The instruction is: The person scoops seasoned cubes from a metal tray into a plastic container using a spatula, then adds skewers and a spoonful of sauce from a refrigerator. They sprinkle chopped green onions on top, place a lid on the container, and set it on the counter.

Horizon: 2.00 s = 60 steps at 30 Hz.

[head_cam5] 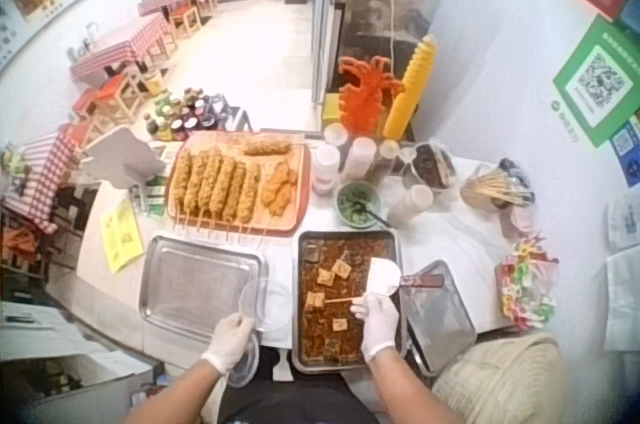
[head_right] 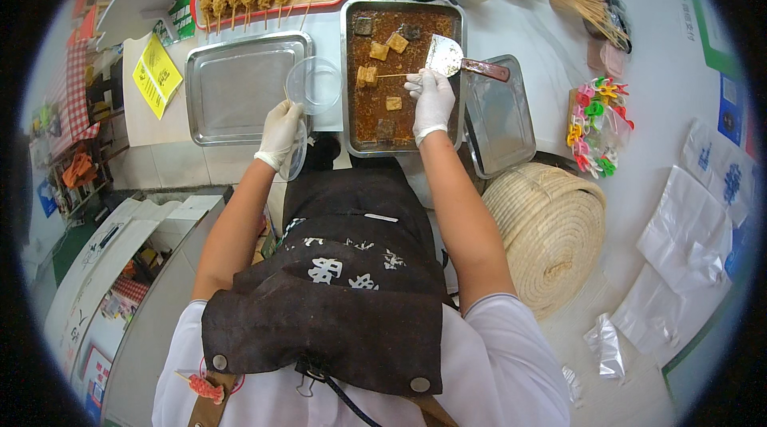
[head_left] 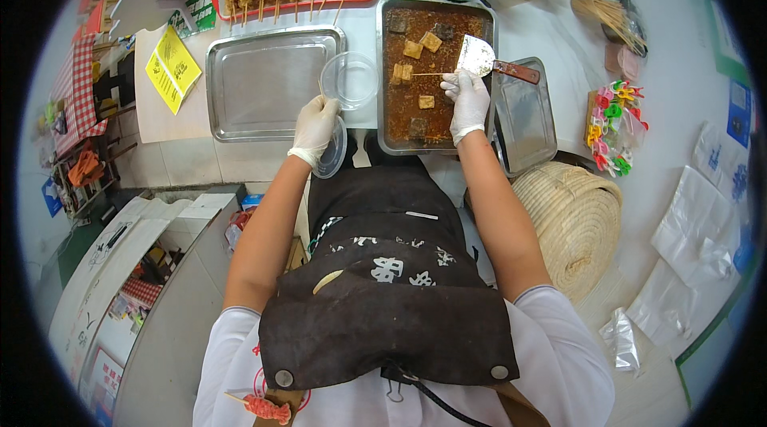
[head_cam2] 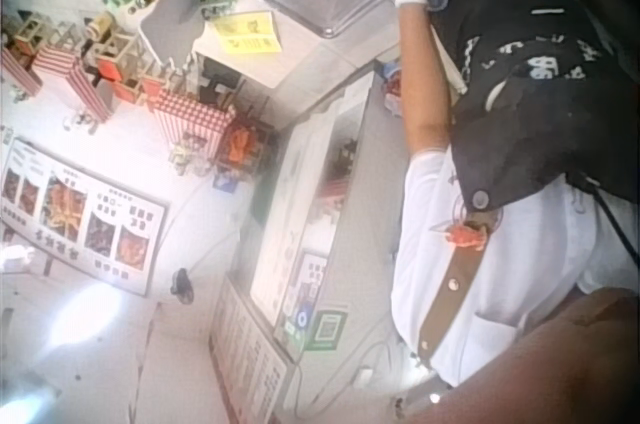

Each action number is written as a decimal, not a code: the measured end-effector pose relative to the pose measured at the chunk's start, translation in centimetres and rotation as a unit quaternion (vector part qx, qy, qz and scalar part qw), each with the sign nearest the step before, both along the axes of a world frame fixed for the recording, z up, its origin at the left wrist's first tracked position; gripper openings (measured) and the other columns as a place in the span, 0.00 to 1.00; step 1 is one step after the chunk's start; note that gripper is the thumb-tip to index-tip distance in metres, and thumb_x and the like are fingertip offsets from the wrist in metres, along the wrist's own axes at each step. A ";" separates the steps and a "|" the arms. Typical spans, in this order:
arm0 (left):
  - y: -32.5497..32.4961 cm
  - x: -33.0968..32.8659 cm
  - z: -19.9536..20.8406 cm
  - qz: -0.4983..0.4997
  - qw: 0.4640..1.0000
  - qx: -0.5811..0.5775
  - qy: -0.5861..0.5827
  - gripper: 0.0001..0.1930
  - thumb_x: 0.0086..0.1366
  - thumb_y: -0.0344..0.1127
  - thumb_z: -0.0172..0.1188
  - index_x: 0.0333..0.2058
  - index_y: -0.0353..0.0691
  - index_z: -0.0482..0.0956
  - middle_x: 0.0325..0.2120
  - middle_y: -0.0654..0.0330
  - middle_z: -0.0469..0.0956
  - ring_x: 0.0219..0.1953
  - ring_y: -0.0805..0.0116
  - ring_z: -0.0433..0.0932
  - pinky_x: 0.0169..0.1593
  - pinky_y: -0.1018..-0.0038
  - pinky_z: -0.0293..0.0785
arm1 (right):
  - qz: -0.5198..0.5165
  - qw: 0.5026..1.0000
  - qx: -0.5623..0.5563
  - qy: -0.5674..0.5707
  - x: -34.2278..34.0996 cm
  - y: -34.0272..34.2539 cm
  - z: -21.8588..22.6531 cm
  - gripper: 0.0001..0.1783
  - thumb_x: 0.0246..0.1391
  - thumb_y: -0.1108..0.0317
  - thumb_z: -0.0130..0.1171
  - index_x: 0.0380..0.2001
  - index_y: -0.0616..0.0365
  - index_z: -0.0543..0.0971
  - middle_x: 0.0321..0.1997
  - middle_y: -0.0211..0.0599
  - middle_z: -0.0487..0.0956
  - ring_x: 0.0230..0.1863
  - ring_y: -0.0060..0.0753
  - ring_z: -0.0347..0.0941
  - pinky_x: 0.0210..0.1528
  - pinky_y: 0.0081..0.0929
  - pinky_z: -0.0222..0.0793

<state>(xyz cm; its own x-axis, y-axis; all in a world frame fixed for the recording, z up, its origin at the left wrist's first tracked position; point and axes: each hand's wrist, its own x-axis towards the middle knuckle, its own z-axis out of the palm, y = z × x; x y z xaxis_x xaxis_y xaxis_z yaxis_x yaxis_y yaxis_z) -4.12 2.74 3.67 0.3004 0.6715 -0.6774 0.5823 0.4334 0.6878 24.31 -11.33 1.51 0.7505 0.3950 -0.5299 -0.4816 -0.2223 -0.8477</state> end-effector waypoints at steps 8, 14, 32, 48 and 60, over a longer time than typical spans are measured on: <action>-3.7 -1.4 -2.3 -0.007 0.996 -0.074 -0.041 0.17 0.73 0.41 0.57 0.36 0.33 0.87 0.22 0.64 0.78 0.24 0.73 0.74 0.32 0.71 0.70 | -0.065 0.996 0.031 -0.044 2.8 0.1 1.9 0.10 0.76 0.65 0.55 0.48 0.60 0.81 0.41 0.39 0.89 0.36 0.25 0.84 0.38 0.23 0.76; -4.6 0.6 -1.6 0.014 0.993 -0.105 -0.048 0.20 0.76 0.45 0.56 0.36 0.32 0.88 0.20 0.67 0.74 0.22 0.75 0.69 0.29 0.71 0.66 | 0.058 0.947 0.028 -0.314 2.4 2.5 4.0 0.11 0.78 0.69 0.54 0.49 0.66 0.82 0.40 0.38 0.88 0.38 0.27 0.85 0.46 0.27 0.81; -4.2 5.5 -2.7 0.030 0.979 -0.179 -0.092 0.22 0.77 0.48 0.56 0.40 0.35 0.90 0.18 0.68 0.71 0.17 0.74 0.67 0.24 0.70 0.62 | -0.072 0.995 0.010 -0.065 4.7 1.9 0.6 0.10 0.76 0.69 0.53 0.50 0.64 0.80 0.39 0.42 0.88 0.33 0.27 0.84 0.40 0.23 0.79; -0.5 0.9 1.2 -0.083 0.995 -0.056 -0.003 0.22 0.70 0.46 0.52 0.23 0.36 0.82 0.18 0.64 0.73 0.21 0.71 0.69 0.31 0.69 0.65 | 0.210 0.742 -0.108 -0.627 4.1 3.2 3.6 0.10 0.76 0.65 0.57 0.46 0.58 0.84 0.40 0.44 0.88 0.40 0.46 0.87 0.47 0.40 0.80; -0.5 1.6 -2.1 -0.023 0.996 -0.077 -0.040 0.19 0.76 0.47 0.58 0.27 0.43 0.80 0.19 0.71 0.70 0.20 0.78 0.66 0.28 0.75 0.62 | -0.133 0.985 0.026 -0.109 8.9 0.0 0.6 0.11 0.77 0.69 0.52 0.48 0.66 0.79 0.39 0.42 0.87 0.34 0.27 0.83 0.37 0.22 0.76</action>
